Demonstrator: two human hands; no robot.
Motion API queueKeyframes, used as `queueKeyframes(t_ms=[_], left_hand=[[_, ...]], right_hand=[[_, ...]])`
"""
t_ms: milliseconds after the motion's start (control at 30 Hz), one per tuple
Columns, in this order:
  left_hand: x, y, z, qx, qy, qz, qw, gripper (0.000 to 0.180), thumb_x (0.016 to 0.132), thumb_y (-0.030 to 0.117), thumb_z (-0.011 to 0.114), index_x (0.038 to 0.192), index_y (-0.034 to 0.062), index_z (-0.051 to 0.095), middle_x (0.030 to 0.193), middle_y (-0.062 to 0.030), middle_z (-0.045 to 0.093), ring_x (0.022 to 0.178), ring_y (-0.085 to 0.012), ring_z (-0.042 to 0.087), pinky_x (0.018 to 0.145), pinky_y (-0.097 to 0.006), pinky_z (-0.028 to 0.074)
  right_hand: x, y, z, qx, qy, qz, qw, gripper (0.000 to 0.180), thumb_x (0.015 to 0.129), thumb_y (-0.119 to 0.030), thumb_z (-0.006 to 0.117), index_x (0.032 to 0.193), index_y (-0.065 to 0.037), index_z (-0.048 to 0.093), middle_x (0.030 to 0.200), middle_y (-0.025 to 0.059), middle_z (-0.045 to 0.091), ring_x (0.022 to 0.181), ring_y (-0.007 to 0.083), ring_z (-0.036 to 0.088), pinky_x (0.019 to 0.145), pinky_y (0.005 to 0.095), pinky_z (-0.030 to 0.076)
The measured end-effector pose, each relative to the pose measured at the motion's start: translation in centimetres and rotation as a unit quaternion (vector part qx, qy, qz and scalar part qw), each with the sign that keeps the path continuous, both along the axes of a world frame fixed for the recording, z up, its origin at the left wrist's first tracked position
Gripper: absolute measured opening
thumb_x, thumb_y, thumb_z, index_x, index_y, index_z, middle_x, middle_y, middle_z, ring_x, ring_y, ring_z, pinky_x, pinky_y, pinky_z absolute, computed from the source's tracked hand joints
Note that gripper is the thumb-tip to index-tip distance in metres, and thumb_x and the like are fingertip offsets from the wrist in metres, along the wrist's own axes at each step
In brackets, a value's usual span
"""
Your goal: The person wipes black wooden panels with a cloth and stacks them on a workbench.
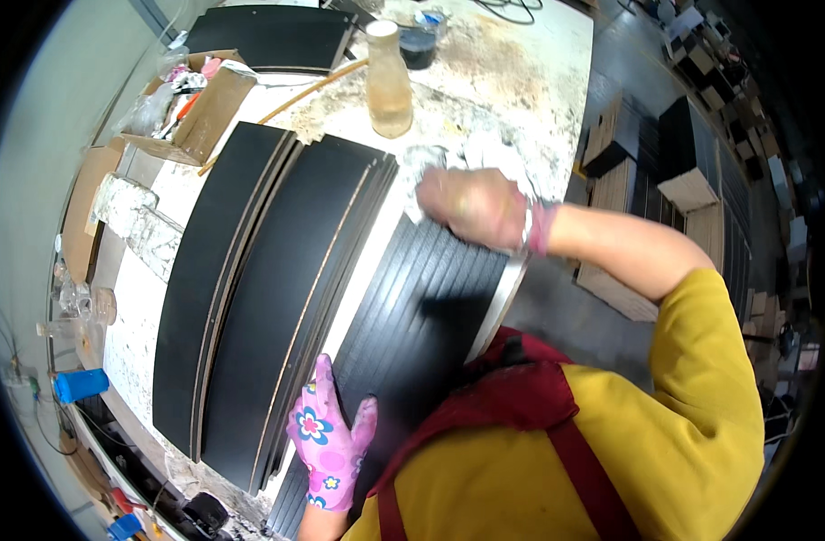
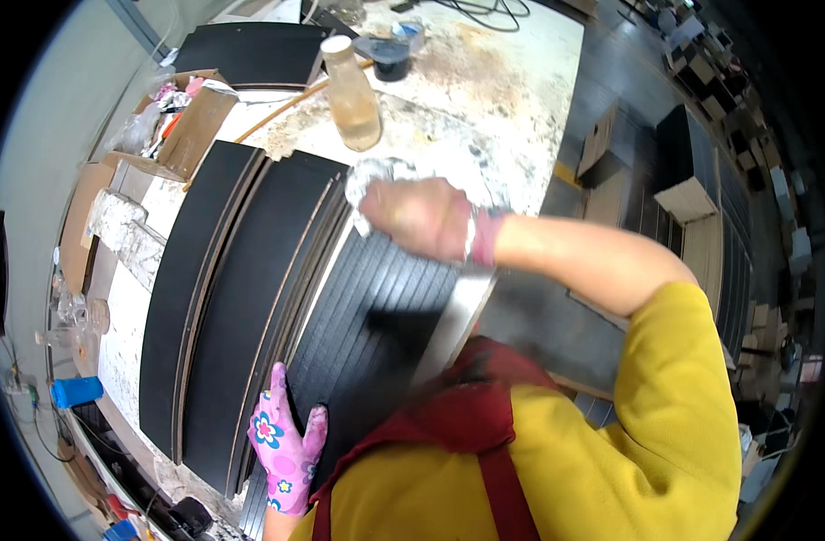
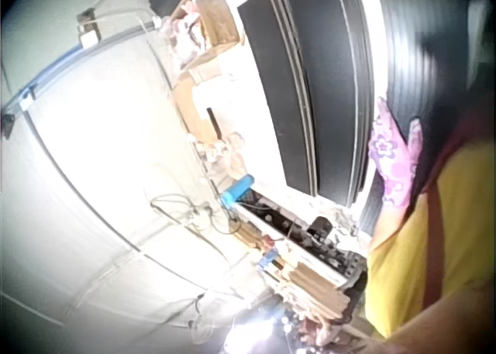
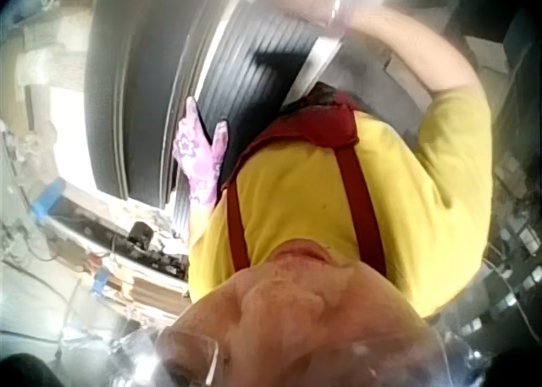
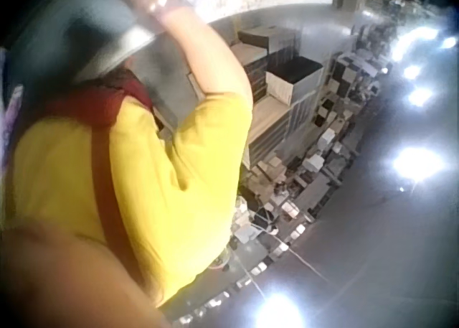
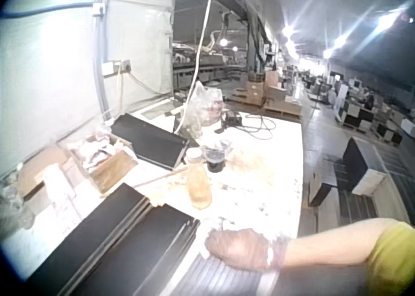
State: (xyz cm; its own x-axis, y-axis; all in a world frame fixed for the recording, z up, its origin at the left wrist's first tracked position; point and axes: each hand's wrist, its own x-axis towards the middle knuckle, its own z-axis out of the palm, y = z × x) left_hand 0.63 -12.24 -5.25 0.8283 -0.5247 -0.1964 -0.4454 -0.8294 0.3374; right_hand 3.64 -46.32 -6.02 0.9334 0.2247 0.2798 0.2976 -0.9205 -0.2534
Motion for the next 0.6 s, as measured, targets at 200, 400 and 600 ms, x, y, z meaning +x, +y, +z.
queueKeyframes(t_ms=[200, 400, 600], left_hand=[[0.4, -0.2, 0.2, -0.017, -0.039, -0.031, 0.999, 0.073, 0.076, 0.031, 0.063, 0.138, 0.0035, 0.036, 0.103, -0.0217, 0.058, 0.089, -0.0379, 0.055, 0.078, -0.044, 0.043], [-0.1, 0.2, -0.3, -0.002, -0.048, -0.022, 0.999, 0.076, 0.075, 0.032, 0.063, 0.139, 0.0043, 0.034, 0.103, -0.0196, 0.057, 0.089, -0.0377, 0.055, 0.08, -0.043, 0.043], [0.6, -0.1, -0.2, -0.014, -0.047, -0.032, 0.998, 0.08, 0.074, 0.038, 0.065, 0.139, 0.0034, 0.034, 0.089, -0.0178, 0.056, 0.08, -0.034, 0.054, 0.074, -0.044, 0.042]], right_hand=[[3.7, -6.3, 1.7, 0.002, 0.142, -0.251, 0.958, 0.008, 0.09, -0.014, 0.05, 0.094, -0.011, 0.057, 0.08, 0.0064, 0.061, 0.067, 0.0167, 0.058, 0.059, 0.0308, 0.049], [0.8, 0.9, -0.5, 0.084, -0.035, 0.026, 0.996, 0.022, 0.094, -0.024, 0.048, 0.105, -0.01, 0.059, 0.083, 0.0061, 0.063, 0.078, 0.0186, 0.063, 0.07, 0.0297, 0.051], [1.6, -8.1, 0.8, -0.016, 0.174, -0.271, 0.947, 0.017, 0.093, -0.025, 0.049, 0.099, -0.013, 0.06, 0.087, 0.0071, 0.065, 0.08, 0.0185, 0.064, 0.069, 0.0318, 0.051]])
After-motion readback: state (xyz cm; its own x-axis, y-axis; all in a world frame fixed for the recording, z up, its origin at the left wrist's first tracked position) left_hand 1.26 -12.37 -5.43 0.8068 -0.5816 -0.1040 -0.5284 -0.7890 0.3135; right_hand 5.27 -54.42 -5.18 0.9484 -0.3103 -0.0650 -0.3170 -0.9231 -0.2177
